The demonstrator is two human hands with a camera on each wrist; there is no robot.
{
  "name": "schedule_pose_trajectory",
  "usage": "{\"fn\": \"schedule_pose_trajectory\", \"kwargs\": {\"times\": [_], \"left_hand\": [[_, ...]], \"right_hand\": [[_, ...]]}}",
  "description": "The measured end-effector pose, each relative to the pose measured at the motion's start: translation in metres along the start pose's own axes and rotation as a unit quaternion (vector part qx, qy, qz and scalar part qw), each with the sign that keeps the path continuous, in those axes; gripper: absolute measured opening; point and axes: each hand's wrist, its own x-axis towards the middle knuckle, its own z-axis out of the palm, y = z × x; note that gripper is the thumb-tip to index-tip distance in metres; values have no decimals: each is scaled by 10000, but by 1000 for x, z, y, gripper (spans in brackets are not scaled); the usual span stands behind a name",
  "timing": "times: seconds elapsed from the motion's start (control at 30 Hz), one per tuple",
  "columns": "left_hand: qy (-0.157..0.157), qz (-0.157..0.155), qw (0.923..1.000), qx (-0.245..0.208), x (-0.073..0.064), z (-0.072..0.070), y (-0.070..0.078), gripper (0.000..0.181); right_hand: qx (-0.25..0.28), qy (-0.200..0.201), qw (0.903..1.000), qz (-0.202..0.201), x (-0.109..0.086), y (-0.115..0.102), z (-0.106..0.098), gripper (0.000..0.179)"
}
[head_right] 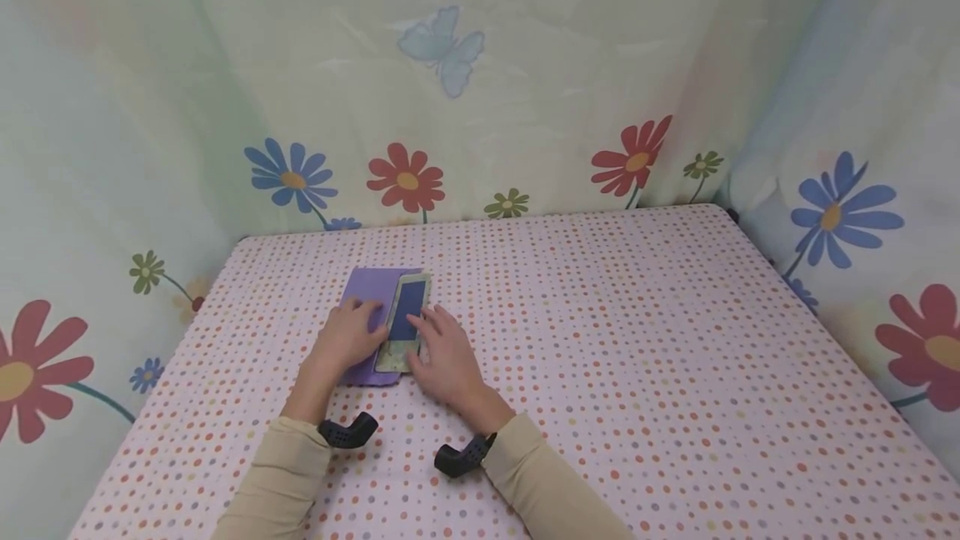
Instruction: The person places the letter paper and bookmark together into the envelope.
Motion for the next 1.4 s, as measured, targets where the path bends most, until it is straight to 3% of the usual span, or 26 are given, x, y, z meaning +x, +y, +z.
{"fn": "schedule_pose_trajectory", "kwargs": {"times": [0.2, 0.43, 0.73, 0.97, 1.13, 1.4], "left_hand": [[51, 201, 9997, -105, 2, 2, 6, 56], [14, 72, 10000, -12, -3, -2, -3, 56], [-32, 106, 9999, -109, -5, -5, -5, 57], [107, 150, 9997, -130, -4, -4, -5, 57], [57, 143, 9998, -101, -4, -5, -5, 57], [118, 168, 9998, -71, -2, -3, -6, 57]], "right_hand": [[-804, -200, 9966, -17, -3, 4, -5, 59], [-769, -508, 9956, -145, -2, -3, 0, 61], [-629, -177, 9977, 150, -4, -4, 4, 59], [-1044, -364, 9939, -8, -2, -3, 4, 57], [-1100, -607, 9920, 92, -2, -4, 5, 59], [-1138, -646, 9913, 121, -1, -5, 4, 59]]}}
